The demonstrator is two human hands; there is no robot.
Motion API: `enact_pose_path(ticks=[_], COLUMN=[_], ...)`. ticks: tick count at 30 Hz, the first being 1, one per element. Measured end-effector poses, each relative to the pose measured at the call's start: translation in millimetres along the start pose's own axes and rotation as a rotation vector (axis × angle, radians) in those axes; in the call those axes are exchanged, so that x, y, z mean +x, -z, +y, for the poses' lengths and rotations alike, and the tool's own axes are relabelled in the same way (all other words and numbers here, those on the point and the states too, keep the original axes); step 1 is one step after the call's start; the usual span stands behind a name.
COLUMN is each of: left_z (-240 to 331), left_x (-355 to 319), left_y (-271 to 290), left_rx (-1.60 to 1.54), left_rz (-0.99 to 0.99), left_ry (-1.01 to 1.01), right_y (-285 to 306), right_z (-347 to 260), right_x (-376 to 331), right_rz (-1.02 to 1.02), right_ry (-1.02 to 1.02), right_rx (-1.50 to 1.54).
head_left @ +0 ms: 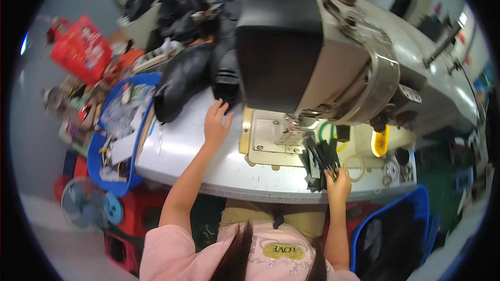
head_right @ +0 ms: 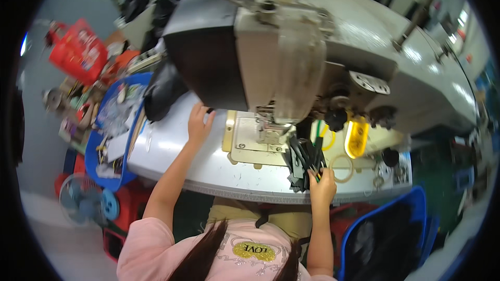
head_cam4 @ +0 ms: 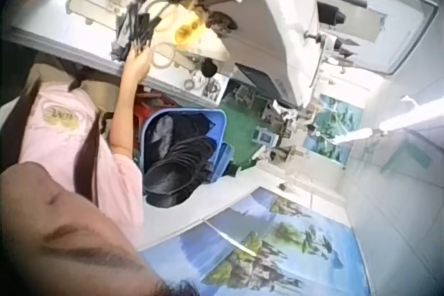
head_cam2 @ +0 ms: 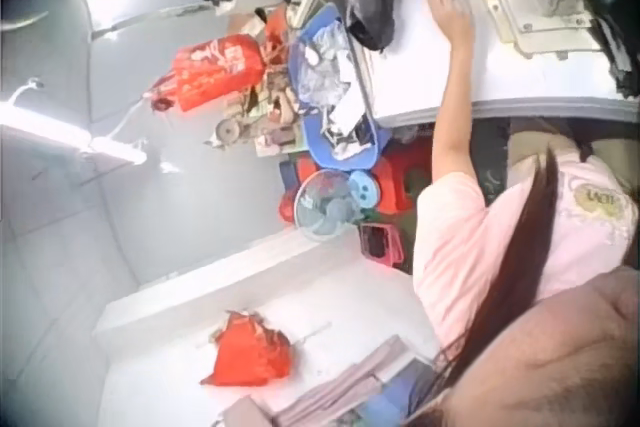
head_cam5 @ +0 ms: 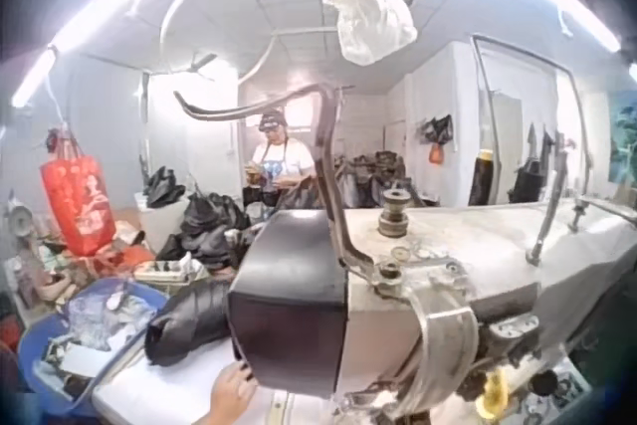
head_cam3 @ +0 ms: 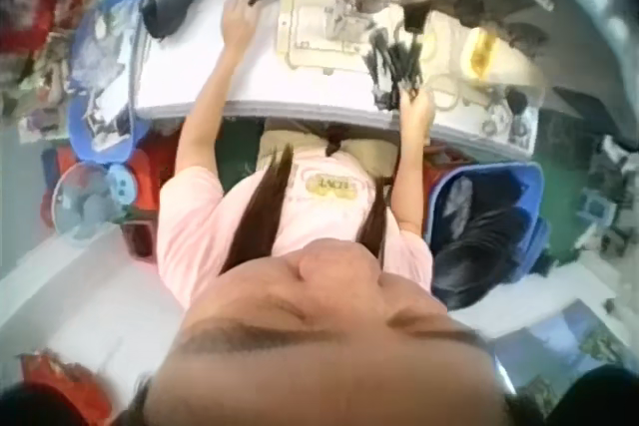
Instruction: The person uses a sewing machine to stitch black leather-like shoe parts. They repeatedly pick up a shoe upper, align a strip of material, sew it under the machine's needle, and trim the excess thread with scissors. The process is repeated for multiple shoe parts throughout the clip.
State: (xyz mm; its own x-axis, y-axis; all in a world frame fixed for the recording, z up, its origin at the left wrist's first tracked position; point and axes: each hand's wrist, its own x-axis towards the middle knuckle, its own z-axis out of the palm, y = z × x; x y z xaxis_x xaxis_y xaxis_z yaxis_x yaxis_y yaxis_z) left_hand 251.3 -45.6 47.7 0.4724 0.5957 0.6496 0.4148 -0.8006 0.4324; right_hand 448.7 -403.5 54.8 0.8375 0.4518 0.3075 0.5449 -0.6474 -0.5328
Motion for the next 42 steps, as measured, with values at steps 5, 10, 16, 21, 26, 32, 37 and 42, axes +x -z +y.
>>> enact_pose_path(ticks=[5,10,16,21,26,32,37,42], left_z=[-3,-41,-166,-193,-206,-32,16,106], left_x=[-55,-30,21,79,67,-20,-97,-99], left_y=[54,104,126,125,115,172,153,121], left_rx=[0.065,0.141,-0.873,-1.197,-1.324,-1.514,-1.097,-0.629], left_rz=[0.174,0.482,0.781,0.534,0.652,0.619,0.51,0.05], left_ry=[0.158,0.249,1.038,1.403,1.119,0.8,0.812,0.716], right_y=[-8,-27,-25,-5,24,53,55,80], right_z=[10,30,38,38,36,26,-12,-94], right_x=[2,-3,-7,0,3,8,21,13], right_rz=[0.037,0.155,0.247,0.276,0.351,0.214,-0.021,-0.438], right_ry=[0.004,0.047,-0.083,-0.15,-0.344,-0.255,0.083,0.369], right_rx=[0.209,0.282,0.595,0.703,0.806,0.931,0.707,0.895])
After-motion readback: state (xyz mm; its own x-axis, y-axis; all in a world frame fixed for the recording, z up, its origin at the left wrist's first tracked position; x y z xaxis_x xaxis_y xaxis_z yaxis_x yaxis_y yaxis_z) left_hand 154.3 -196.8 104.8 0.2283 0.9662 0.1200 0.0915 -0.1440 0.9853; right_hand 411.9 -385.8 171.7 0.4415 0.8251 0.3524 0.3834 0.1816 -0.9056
